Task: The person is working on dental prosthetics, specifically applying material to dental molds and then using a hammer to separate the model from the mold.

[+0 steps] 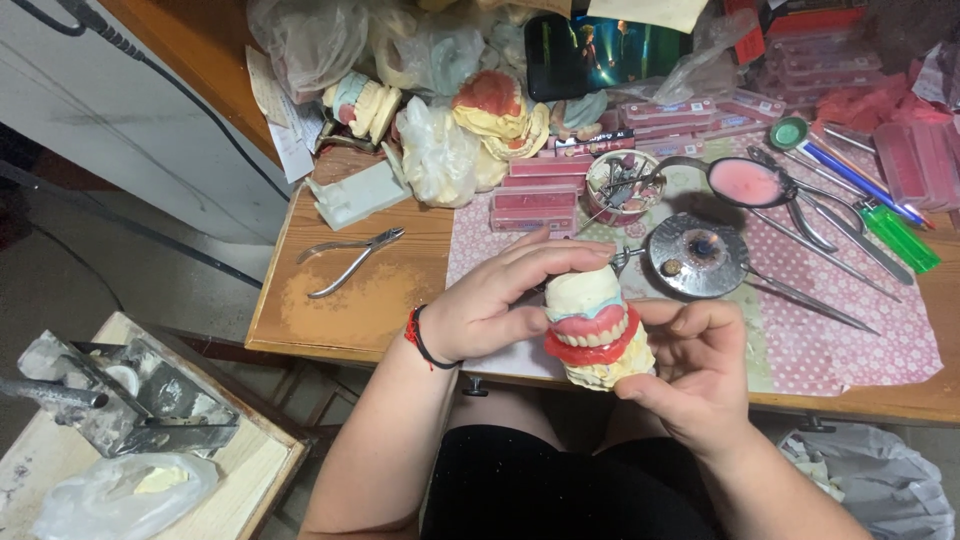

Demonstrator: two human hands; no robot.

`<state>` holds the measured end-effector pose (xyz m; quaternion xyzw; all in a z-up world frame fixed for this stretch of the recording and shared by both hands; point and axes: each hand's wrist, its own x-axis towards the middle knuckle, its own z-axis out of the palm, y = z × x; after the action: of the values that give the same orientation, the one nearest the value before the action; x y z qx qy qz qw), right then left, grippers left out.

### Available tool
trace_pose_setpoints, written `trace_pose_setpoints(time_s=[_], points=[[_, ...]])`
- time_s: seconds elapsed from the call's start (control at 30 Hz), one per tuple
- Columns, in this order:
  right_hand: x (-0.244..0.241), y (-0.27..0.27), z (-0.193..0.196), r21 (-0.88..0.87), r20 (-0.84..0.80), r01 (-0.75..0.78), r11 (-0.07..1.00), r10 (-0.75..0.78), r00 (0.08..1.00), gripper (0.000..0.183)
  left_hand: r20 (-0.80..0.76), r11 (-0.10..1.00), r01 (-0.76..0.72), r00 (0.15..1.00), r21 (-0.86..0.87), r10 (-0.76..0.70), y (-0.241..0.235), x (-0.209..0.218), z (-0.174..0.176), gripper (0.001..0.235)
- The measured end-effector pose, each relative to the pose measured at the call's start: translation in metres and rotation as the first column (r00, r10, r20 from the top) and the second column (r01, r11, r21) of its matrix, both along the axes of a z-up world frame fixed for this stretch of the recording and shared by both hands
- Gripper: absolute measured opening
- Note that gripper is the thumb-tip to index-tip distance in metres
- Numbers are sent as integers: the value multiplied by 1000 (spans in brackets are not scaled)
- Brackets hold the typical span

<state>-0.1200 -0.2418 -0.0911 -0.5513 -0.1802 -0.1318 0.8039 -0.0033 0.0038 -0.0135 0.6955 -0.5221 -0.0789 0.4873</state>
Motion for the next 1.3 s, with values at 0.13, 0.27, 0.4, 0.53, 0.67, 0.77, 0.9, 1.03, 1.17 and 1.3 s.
trace_pose_setpoints(time_s=[0.13, 0.27, 0.4, 0.53, 0.67, 0.77, 0.9, 1.03, 1.17, 1.3], points=[[1, -1, 1, -52, 20, 2, 999, -1, 1000, 63, 87, 997, -76, 994, 32, 73, -12, -4, -8, 101], [3, -1, 4, -100, 33, -36, 994, 39, 999, 61, 175, 985, -159, 970, -67, 168, -21, -8, -5, 95], [5, 0, 14, -110, 27, -107, 988, 111, 993, 56, 229, 969, -171, 950, -180, 210, -25, -10, 1, 81], [11, 6, 8, -94, 17, -66, 993, 68, 998, 65, 87, 915, -228, 959, -332, 270, -28, 3, -29, 88], [16, 5, 14, -248, 71, -42, 968, 61, 996, 57, -246, 846, -322, 941, -426, 234, -28, -3, -28, 95], [17, 7, 22, -294, 57, -54, 954, 74, 996, 58, -452, 799, -400, 873, -449, 183, -25, -10, -16, 88], [18, -1, 20, -292, -90, -172, 941, 152, 984, 72, -573, 734, -517, 791, -440, 214, -18, -15, -4, 71], [25, 1, 35, -402, -151, -198, 894, 149, 977, 86, -593, 722, -517, 784, -459, 184, -11, -19, -2, 65], [48, 13, 49, -262, -225, -305, 915, 250, 942, 78, -443, 789, -492, 839, -368, 317, -2, -27, 13, 67], [83, 29, -7, 157, -360, -167, 973, 214, 908, 39, -346, 811, -481, 863, -334, 369, 3, -29, 19, 66]])
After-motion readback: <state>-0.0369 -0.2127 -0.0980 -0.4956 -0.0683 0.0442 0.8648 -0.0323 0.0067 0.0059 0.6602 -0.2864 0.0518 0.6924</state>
